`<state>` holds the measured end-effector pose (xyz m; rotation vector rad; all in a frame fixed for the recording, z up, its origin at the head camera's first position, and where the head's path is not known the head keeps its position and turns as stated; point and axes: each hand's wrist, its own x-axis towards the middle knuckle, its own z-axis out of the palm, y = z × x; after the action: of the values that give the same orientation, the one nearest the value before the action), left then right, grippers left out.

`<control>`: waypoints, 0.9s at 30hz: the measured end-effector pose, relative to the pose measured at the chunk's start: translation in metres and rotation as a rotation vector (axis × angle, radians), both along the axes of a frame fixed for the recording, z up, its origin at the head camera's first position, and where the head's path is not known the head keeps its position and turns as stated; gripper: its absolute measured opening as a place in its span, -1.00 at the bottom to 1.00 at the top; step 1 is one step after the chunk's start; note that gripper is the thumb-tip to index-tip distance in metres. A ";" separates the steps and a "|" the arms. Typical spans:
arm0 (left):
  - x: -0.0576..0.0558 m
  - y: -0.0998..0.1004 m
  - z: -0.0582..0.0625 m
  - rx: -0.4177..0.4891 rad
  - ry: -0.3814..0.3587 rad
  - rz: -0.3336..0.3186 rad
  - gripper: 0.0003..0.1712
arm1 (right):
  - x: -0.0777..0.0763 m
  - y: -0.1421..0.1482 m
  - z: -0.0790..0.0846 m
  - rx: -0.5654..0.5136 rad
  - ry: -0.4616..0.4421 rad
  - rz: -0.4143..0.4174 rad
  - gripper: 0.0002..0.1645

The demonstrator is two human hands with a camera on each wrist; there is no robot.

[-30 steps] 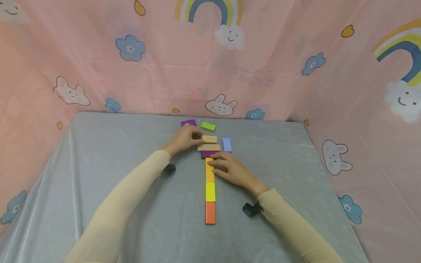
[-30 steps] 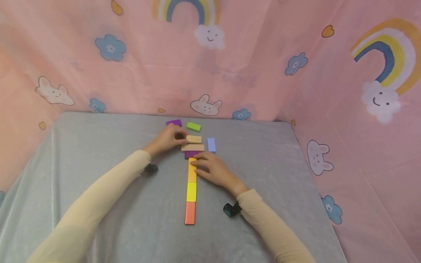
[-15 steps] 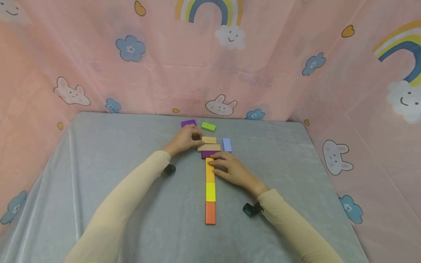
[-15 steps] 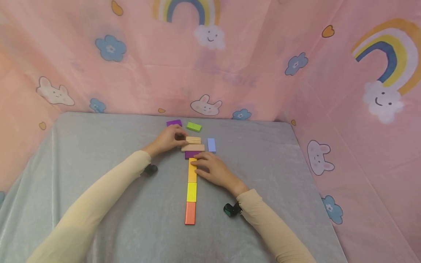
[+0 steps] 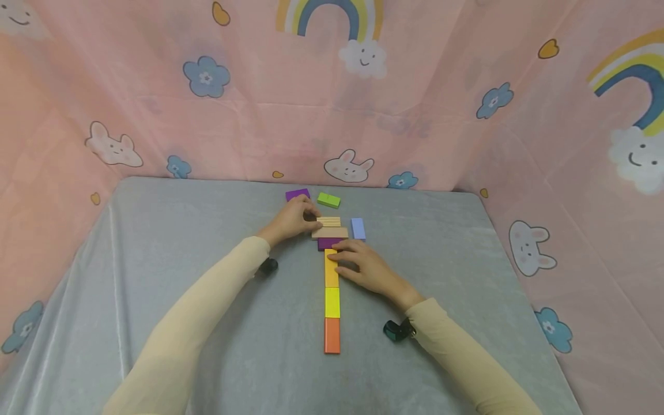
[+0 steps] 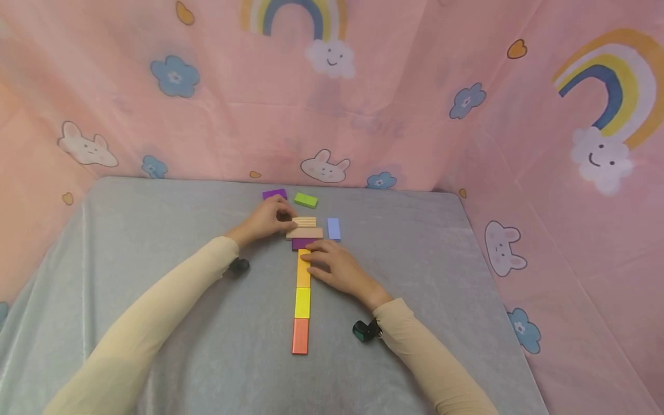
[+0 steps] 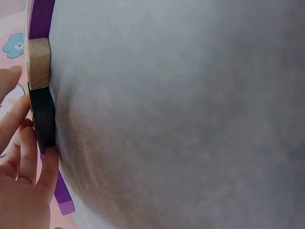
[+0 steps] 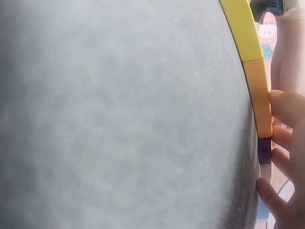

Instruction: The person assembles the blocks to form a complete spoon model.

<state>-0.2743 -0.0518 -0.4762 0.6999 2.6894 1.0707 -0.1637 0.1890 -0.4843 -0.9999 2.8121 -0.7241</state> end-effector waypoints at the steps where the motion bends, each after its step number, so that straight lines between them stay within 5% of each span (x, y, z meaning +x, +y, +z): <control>1: 0.000 0.000 0.000 -0.007 0.000 0.004 -0.68 | 0.000 0.000 0.000 -0.002 0.001 0.001 -0.58; 27: 0.008 0.011 0.003 -0.068 0.025 0.056 -0.66 | 0.000 0.001 0.000 -0.019 0.024 0.013 -0.59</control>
<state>-0.2664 -0.0404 -0.4734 0.6346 2.7674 0.9835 -0.1636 0.1902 -0.4840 -1.0347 2.8215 -0.7433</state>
